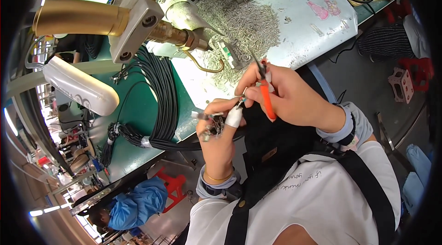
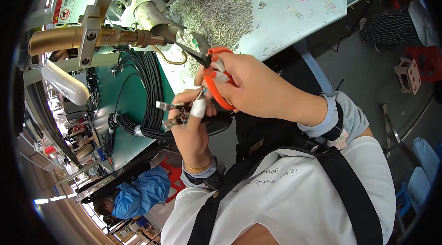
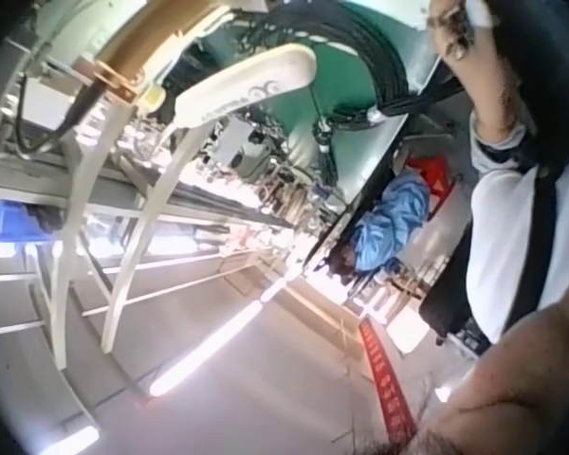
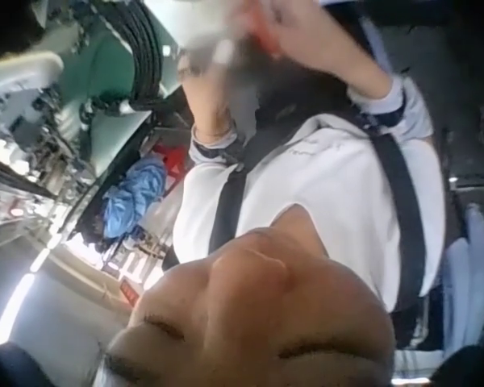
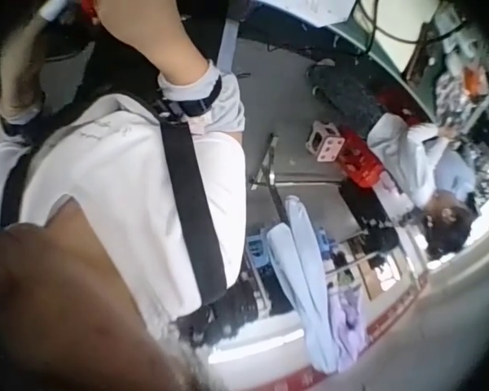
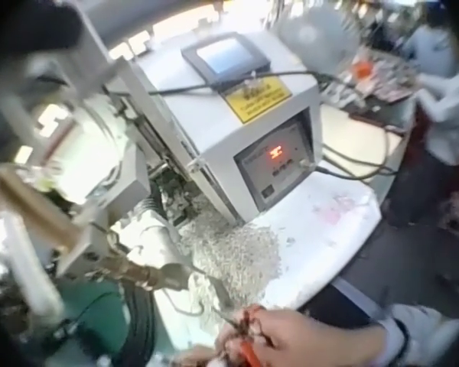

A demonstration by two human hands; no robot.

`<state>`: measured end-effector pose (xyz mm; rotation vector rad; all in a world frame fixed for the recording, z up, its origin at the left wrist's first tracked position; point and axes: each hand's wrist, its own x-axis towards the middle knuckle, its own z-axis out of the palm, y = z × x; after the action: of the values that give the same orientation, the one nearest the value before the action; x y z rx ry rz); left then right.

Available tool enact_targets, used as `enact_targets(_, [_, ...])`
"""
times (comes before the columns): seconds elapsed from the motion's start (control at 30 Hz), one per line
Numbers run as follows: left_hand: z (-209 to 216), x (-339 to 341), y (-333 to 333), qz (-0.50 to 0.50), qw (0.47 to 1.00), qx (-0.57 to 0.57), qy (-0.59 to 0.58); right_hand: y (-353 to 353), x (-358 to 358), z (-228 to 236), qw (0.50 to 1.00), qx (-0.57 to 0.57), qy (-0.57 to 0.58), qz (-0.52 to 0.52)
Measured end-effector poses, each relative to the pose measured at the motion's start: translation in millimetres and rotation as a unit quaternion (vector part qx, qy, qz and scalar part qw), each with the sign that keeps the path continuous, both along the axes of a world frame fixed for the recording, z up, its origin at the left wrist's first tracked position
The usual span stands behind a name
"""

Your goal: Stripping the insulation from the ends of multiple wires in a cable harness using wire cutters.

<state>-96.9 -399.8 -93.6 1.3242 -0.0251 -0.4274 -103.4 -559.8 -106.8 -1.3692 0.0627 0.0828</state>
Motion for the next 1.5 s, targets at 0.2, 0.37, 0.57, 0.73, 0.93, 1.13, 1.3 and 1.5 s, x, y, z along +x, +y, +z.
enact_targets(0.2, [-4.4,2.8,5.7,0.014,0.993,-0.091,0.076,-0.1,-7.4,-6.6,0.853,-0.394,-0.329,-0.097])
enact_targets(0.37, [-10.6,-0.3,5.9,0.073,0.975,0.105,-0.18,2.0,-8.4,-6.2,0.807,-0.407,-0.414,-0.114])
enact_targets(0.57, [-3.6,-3.8,-1.0,0.069,0.944,0.18,-0.269,3.6,-4.2,-12.7,0.911,-0.252,-0.315,-0.081])
enact_targets(0.73, [-3.3,-5.6,-6.4,0.088,0.939,0.181,-0.28,4.0,-4.2,-2.1,0.976,0.179,0.082,0.094])
enact_targets(0.93, [-7.5,-5.6,-3.6,0.047,0.859,0.302,-0.41,12.4,-13.2,-8.9,0.99,-0.106,-0.088,-0.008])
enact_targets(1.13, [0.3,-10.5,-22.4,0.128,0.963,0.157,-0.18,9.7,-3.3,-8.2,0.983,0.176,0.007,0.048])
enact_targets(1.3, [-2.3,-3.6,-5.7,0.06,0.992,0.079,-0.083,12.0,-6.7,-10.6,0.978,0.207,-0.011,0.031])
enact_targets(1.5, [3.4,-3.6,-1.1,0.059,0.989,0.074,-0.115,-4.1,-17.4,-8.3,0.967,-0.237,-0.075,0.049])
